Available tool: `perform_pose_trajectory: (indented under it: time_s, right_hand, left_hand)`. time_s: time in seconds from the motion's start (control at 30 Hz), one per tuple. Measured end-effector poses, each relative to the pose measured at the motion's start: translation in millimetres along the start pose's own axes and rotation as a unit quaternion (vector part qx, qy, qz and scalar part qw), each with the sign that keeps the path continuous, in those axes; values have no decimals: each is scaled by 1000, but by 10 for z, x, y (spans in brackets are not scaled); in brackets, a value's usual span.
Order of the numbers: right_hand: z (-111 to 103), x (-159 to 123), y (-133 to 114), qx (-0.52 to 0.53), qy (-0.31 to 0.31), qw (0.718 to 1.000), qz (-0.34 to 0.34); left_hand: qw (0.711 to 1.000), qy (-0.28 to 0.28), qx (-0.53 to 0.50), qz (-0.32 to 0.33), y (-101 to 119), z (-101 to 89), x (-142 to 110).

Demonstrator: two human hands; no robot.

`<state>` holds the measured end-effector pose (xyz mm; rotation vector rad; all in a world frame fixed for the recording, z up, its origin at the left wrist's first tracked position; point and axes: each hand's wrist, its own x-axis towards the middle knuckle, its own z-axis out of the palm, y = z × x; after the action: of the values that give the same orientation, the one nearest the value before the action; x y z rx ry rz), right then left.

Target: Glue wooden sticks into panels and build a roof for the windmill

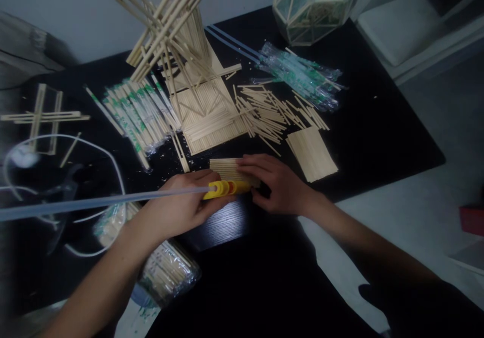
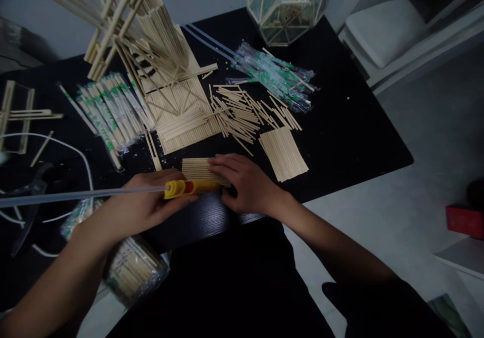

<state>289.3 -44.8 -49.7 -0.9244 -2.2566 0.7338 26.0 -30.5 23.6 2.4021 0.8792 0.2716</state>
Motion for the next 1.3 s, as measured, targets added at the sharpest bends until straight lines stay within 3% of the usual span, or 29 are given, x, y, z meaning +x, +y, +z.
perform_pose_trajectory:
  time_s: [0.37,0.53,0.63,0.73,0.83,0.93,1.03,1.13,1.3]
  right_hand:
    - [-4,-6,-10,-2,4,1000,12]
    - [-8,-6,-22,-1,7,1000,15]
    - [-13,-1,-32,1,6,1000,15]
    - [-12,4,-34,4,8,1000,15]
    - [-9,8,-35,4,8,1000,18]
    - [-5,8,-37,-1,12,1000,11]
    - [3,2,-38,-7,16,1000,4]
    - [10,-9,-35,-9,21,1000,2]
    - [18,-19,-20,-14,23,1000,0]
  left_hand:
    - [994,-31,21,-100,-117,-267,-313]
    - [993,-24,31,-113,-194,-402,-519]
    - [989,17,53,-139,-254,-488,-683]
    - [961,106,126,-222,-314,-570,-801]
    - [912,174,212,-304,-407,-616,-804]
    - [873,186,269,-361,-570,-624,-738]
    - [865,160,294,-373,-752,-602,-679]
    - [866,174,275,-381,-861,-559,-637]
    - [896,162,187,-370,-861,-507,-550]
